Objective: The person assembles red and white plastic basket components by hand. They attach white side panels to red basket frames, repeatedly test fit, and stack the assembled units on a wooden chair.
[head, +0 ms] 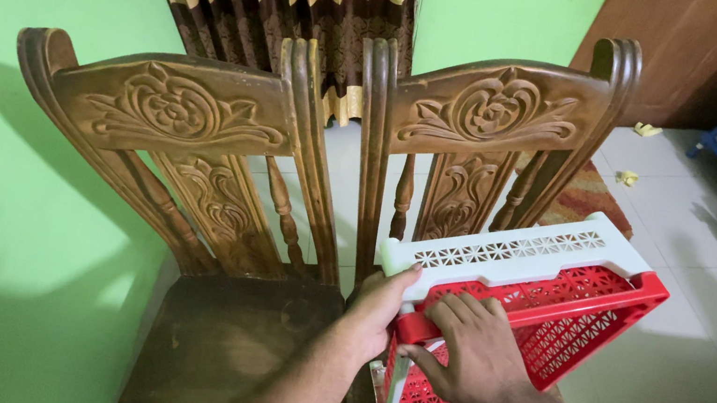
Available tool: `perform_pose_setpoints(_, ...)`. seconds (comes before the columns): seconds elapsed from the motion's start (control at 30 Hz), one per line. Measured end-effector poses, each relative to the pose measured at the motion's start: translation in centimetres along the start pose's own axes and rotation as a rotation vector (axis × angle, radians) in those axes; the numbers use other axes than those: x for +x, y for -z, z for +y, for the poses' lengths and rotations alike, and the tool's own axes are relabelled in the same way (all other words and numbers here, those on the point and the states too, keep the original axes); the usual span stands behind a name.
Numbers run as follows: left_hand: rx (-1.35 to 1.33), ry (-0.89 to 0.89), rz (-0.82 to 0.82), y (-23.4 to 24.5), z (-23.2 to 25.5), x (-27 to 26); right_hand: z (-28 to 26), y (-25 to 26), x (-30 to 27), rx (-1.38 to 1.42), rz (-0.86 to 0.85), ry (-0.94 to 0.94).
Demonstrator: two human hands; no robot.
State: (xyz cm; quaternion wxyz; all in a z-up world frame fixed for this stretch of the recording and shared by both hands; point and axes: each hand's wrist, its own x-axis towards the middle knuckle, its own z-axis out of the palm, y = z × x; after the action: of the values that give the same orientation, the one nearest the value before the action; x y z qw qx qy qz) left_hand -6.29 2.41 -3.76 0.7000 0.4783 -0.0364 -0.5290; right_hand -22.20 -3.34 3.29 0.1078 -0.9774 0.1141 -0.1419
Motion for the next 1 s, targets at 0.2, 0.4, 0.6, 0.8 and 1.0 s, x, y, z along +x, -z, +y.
perform_pose_setpoints(0.2, 0.020, 0.063, 0.026, 0.8, 0.3, 1.1, -0.3, 0.1, 0.6, 0.019, 0.031, 0.011)
perform_pose_setpoints(0.4, 0.213, 0.072, -0.021, 1.6, 1.7, 1.6, -0.1, 1.1, 1.1, 0.090, -0.121, -0.125)
perform_pose_setpoints(0.6, 0.508, -0.009, 0.031, 1.9, 2.3, 1.3, 6.3, 2.3, -2.2, 0.014, 0.409, -0.555)
perform_pose_setpoints(0.8, 0.498, -0.053, 0.090, 2.1, 2.8, 1.3, 19.4, 4.4, -8.5, -0.119, 0.689, -0.792)
perform_pose_setpoints(1.0, 0.501, -0.011, 0.064, 2.2, 4.6, 1.3, 24.7, -0.7, -9.0, 1.164, 0.407, -0.994)
